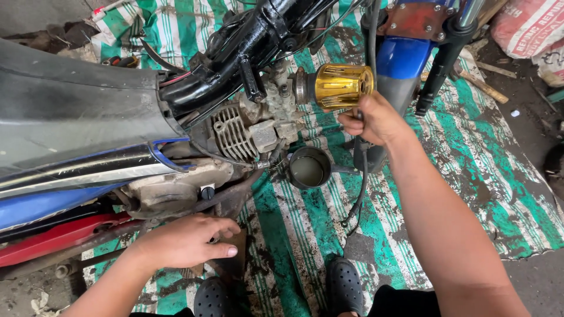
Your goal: The person is working on the engine area of a motorcycle, specifically removing and inspecting the air filter assembly.
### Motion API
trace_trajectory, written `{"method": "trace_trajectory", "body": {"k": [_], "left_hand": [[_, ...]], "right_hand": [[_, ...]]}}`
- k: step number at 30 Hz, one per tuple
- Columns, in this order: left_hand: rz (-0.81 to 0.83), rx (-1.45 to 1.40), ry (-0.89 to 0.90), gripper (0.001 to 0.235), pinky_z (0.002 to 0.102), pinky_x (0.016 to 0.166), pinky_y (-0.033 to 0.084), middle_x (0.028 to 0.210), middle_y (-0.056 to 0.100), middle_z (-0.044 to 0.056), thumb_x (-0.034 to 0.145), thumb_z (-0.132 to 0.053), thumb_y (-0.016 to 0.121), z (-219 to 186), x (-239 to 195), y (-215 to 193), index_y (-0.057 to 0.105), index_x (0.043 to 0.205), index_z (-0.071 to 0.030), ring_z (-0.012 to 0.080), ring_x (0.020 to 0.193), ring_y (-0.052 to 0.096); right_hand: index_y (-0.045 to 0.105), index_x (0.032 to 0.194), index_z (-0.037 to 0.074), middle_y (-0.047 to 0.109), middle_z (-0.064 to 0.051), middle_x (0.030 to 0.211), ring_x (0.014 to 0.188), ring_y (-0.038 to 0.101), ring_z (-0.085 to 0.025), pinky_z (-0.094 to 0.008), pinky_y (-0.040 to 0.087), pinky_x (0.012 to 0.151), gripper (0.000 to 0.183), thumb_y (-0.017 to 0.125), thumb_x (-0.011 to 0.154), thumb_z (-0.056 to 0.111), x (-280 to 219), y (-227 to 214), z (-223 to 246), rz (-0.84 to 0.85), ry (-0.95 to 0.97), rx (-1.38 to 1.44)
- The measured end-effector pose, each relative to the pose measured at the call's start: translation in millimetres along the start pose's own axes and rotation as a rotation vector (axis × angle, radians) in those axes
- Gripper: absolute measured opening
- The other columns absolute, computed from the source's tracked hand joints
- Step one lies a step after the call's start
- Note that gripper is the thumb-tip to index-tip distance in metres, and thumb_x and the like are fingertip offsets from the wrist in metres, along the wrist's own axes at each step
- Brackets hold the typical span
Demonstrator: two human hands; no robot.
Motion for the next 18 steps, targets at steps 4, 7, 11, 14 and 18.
{"method": "trace_trajectory", "body": {"k": [4, 7, 11, 14, 18], "left_hand": [[-0.004, -0.006, -0.021, 0.059, 0.039, 0.113, 0.055, 0.164, 0.063, -0.005, 0.106, -0.063, 0.058, 3, 4, -1, 0.056, 0.159, -0.038, 0.0201, 0.141, 0.068], [-0.14, -0.076, 0.147, 0.062, 0.036, 0.119, 0.057, 0.157, 0.07, -0.002, 0.106, -0.062, 0.057, -8, 21, -3, 0.057, 0.159, -0.03, 0.0187, 0.139, 0.071], [-0.388, -0.443, 0.262, 0.053, 0.052, 0.11, 0.064, 0.134, 0.081, 0.016, 0.111, -0.039, 0.063, -59, -3, -56, 0.064, 0.153, -0.007, 0.0354, 0.128, 0.078], [-0.683, -0.382, 0.384, 0.054, 0.053, 0.101, 0.067, 0.135, 0.076, 0.021, 0.107, -0.034, 0.07, -88, 4, -75, 0.063, 0.151, -0.002, 0.04, 0.127, 0.075], [-1.101, -0.067, 0.599, 0.061, 0.06, 0.104, 0.061, 0.143, 0.066, 0.028, 0.101, -0.021, 0.079, -177, -13, -138, 0.06, 0.153, 0.003, 0.0503, 0.136, 0.065]], "right_hand": [[0.06, 0.153, 0.007, 0.077, -0.013, 0.135, 0.058, 0.031, -0.002, -0.017, 0.026, 0.051, 0.097, 0.082, 0.091, 0.078, 4, -3, -12, -0.001, 0.047, 0.061], [0.064, 0.15, 0.008, 0.078, -0.014, 0.132, 0.058, 0.033, -0.002, -0.015, 0.029, 0.05, 0.09, 0.085, 0.091, 0.072, 5, -3, -25, -0.037, 0.066, 0.218], [0.07, 0.142, 0.019, 0.066, 0.015, 0.09, 0.053, 0.038, 0.002, -0.01, 0.035, 0.046, 0.071, 0.074, 0.093, 0.071, 12, -5, -30, -0.111, 0.018, 0.245], [0.068, 0.147, 0.017, 0.067, 0.011, 0.093, 0.054, 0.037, -0.001, -0.014, 0.035, 0.046, 0.076, 0.073, 0.094, 0.072, 15, -4, -32, -0.112, 0.017, 0.243], [0.065, 0.147, 0.014, 0.05, 0.009, 0.08, 0.054, 0.037, -0.005, -0.017, 0.037, 0.046, 0.072, 0.07, 0.1, 0.068, 8, -8, -25, -0.127, 0.032, 0.214]]}}
Point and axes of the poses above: each hand's wrist, its own x-axis towards the middle knuckle, its own y-axis out of the palm, z = x × y, the point moved 10 cm from there along x, towards the middle knuckle
